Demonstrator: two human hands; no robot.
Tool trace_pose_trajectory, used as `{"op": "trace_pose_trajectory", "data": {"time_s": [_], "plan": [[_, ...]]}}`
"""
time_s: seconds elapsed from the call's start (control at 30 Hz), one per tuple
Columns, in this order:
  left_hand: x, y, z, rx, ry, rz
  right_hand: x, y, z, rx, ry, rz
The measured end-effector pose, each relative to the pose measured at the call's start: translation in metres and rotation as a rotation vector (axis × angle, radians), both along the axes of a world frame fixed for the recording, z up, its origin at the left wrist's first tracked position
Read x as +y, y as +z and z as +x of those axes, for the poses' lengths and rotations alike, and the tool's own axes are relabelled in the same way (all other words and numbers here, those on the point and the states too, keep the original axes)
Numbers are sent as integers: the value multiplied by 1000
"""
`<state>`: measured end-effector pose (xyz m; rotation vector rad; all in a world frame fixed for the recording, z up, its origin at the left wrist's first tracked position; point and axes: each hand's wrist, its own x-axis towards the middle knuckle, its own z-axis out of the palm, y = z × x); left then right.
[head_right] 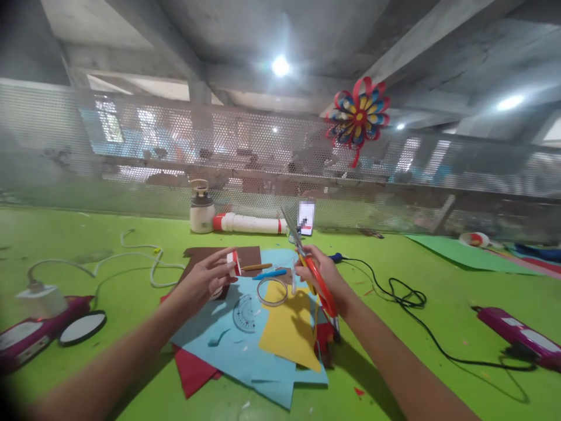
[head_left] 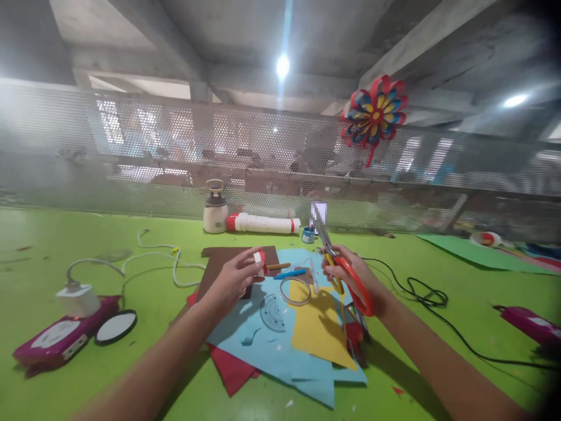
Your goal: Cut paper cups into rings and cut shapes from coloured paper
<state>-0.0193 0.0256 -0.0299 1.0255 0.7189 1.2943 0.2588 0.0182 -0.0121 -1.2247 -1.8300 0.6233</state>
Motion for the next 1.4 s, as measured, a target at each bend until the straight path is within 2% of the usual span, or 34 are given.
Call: {"op": "trace_pose_trajectory", "data": {"time_s": [0.1, 0.2, 0.33, 0.47, 0.6, 0.73, 0.93, 1.13, 1.27, 1.4], "plan": [[-3, 4, 0, -31, -14, -4, -5, -12, -5, -20, 35, -15], [-6, 9, 0, -65, -22, 5, -22, -18, -6, -101, 77, -7], [-11, 14, 1, -72, -58, 37, -43, -16, -8, -216, 110, 0], [-16, 18, 3, -72, -67, 55, -52, -11, -12, -273, 85, 8], [-18, 17, 7, -85, -73, 42, -56, -12, -14, -306, 30, 2], [-18, 14, 10, -62, -80, 8, -59, -23, -14, -329, 57, -34], [-21, 15, 15, -15, 59, -30, -59, -36, -17, -339, 90, -84], [-23, 13, 19, -3, 88, -86, -59, -30, -17, -305, 134, -44], [-26, 13, 21, 12, 12, -93, -58, -25, -10, -286, 122, -53], [-25, 12, 22, -18, 11, -111, -57, -22, -10, -348, 99, -78]]}}
